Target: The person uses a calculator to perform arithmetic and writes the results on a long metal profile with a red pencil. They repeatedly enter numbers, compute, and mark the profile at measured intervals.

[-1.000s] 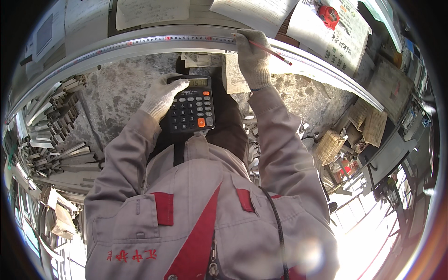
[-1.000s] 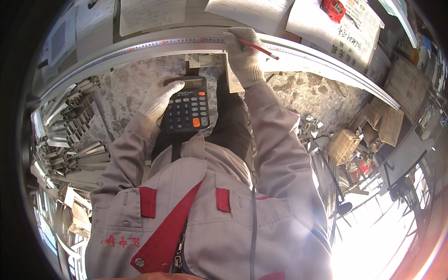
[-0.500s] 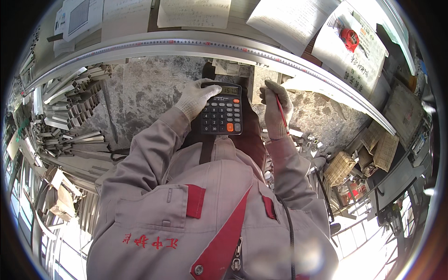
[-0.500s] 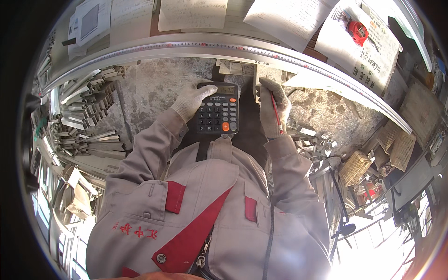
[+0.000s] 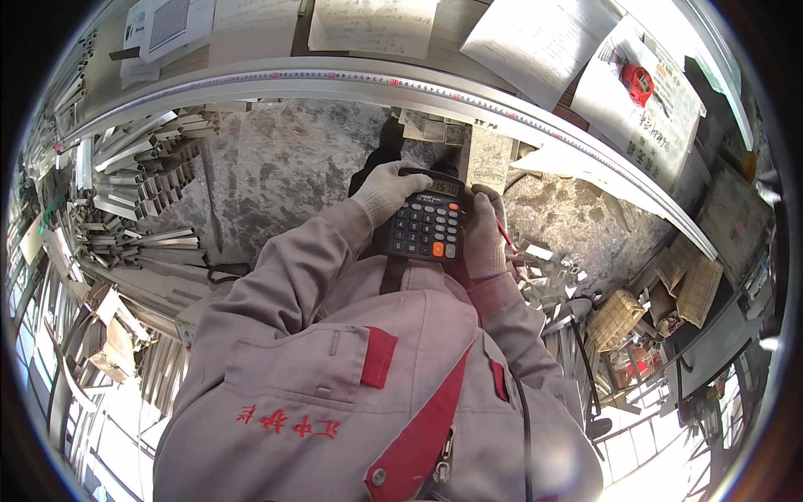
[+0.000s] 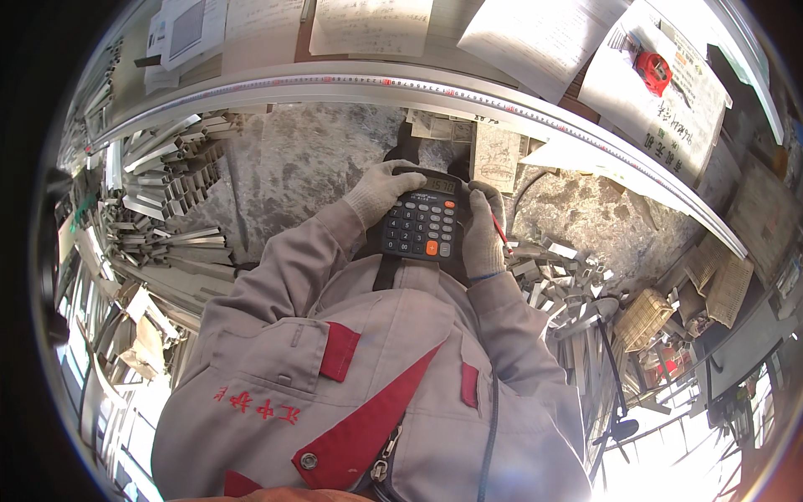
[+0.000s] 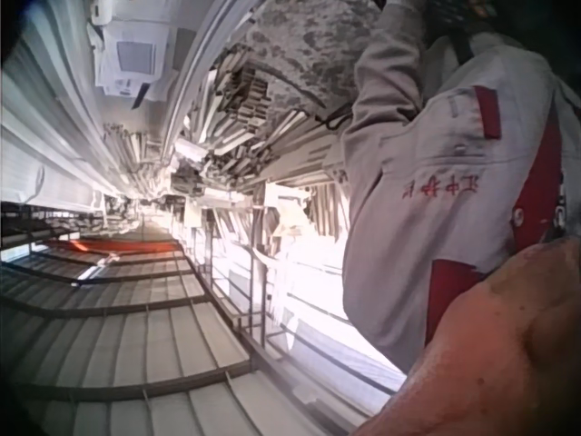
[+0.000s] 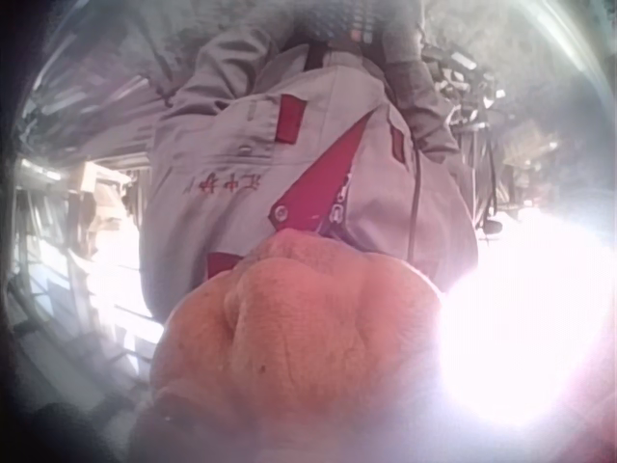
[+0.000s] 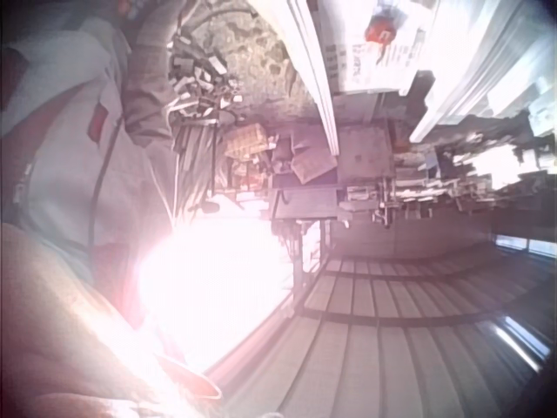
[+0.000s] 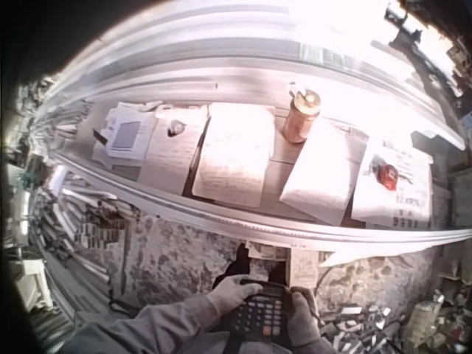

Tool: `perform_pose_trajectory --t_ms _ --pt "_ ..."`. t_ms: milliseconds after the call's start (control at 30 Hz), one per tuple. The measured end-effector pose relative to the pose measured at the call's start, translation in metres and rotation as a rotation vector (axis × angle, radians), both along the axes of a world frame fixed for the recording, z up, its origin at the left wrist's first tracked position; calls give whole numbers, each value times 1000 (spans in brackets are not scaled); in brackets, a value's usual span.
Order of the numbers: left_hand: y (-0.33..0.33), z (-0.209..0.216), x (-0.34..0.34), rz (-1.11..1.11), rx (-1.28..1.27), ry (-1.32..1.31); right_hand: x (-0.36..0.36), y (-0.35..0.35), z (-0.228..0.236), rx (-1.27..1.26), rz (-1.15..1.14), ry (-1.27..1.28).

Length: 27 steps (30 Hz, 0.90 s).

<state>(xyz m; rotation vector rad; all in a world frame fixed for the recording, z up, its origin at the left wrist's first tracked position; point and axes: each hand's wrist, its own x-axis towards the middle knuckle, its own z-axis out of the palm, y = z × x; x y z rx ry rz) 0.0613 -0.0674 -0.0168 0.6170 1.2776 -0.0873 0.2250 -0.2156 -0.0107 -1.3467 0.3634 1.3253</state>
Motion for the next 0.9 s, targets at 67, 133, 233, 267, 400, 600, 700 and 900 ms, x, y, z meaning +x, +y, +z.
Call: perform_pose_trajectory --t_ms 67,133,233,267,400,600,700,900 --pt "-7 1 4 38 -14 -9 -1 -1 -1 -2 -37 -18" --pt "-13 1 6 36 5 -2 0 -4 0 3 -27 -15" --pt "-19 -3 8 41 -17 6 -1 -4 6 -18 -42 -20" --pt "-20 -3 9 37 9 -4 -2 -2 8 -49 -54 -22" --pt "-28 3 14 25 70 19 -1 -2 20 -46 -5 -56" --pt "-27 18 21 129 -48 -19 3 -3 17 -45 89 -179" --pt "-28 21 24 166 -91 -28 6 -6 15 -38 145 -245" --pt "-30 20 25 202 -126 -22 9 -8 11 -73 239 -363"
